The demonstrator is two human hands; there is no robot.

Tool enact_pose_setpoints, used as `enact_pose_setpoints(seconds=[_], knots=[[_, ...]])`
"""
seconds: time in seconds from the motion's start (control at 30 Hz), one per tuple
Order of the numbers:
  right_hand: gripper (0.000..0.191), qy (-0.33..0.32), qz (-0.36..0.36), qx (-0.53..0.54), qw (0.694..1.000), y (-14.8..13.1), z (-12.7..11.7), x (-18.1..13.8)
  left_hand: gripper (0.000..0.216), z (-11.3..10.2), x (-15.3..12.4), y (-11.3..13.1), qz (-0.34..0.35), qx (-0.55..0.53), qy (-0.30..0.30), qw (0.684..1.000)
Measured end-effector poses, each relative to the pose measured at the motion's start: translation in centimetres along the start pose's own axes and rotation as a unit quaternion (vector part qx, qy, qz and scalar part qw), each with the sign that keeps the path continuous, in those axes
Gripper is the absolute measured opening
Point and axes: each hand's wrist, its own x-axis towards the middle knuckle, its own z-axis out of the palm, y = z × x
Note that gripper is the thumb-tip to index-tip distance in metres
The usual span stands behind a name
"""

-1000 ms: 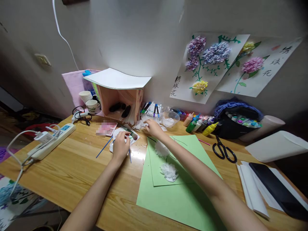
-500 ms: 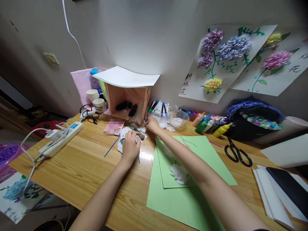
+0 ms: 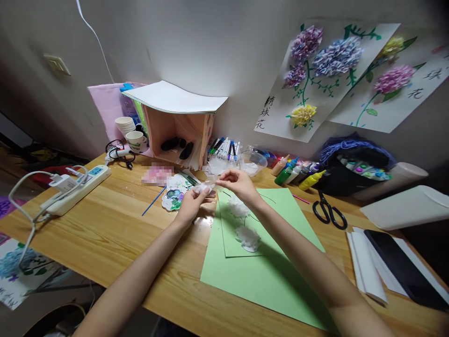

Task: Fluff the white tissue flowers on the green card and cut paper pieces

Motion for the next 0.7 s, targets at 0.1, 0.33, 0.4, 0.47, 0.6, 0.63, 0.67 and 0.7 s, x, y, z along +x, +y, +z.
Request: enact_pose_setpoints(seconds=[0.1,0.33,0.4,0.47,0.6,0.63,0.67,0.7], knots=[[0.033,0.001,0.012,0.036,0.999,-0.5,-0.4,-1.9,0.052,0.4,-0.4,0.4,-0.016,-0.034,-0.027,0.999],[0.022,-0.083,-0.029,0.001,0.996,-0.3,-2.4,-4.3,0.051,1.3,-1.3,0.5,-0.039,-0.040,-0.069,0.996],[0.020,-0.122,-0.019,0.016,0.992,-0.1,-2.7,-4.7,0.051,1.5,-1.4,0.5,-0.038,-0.033,-0.060,0.997],[0.017,-0.134,-0.017,0.016,0.991,0.1,-2.8,-5.0,0.052,1.6,-1.5,0.4,-0.036,-0.023,-0.056,0.998],[0.019,-0.082,-0.067,-0.033,0.994,0.5,-2.7,-5.0,0.048,1.7,-1.6,0.1,-0.038,-0.004,-0.078,0.996],[0.022,-0.078,-0.074,-0.053,0.993,0.5,-2.7,-5.0,0.047,1.7,-1.7,0.0,-0.038,-0.003,-0.081,0.996],[0.026,-0.080,-0.076,-0.073,0.991,0.6,-2.8,-5.0,0.046,1.8,-1.7,-0.1,-0.037,-0.002,-0.080,0.996],[0.030,-0.085,-0.076,-0.093,0.989,0.6,-2.8,-5.0,0.045,1.8,-1.8,-0.1,-0.036,-0.001,-0.078,0.996]])
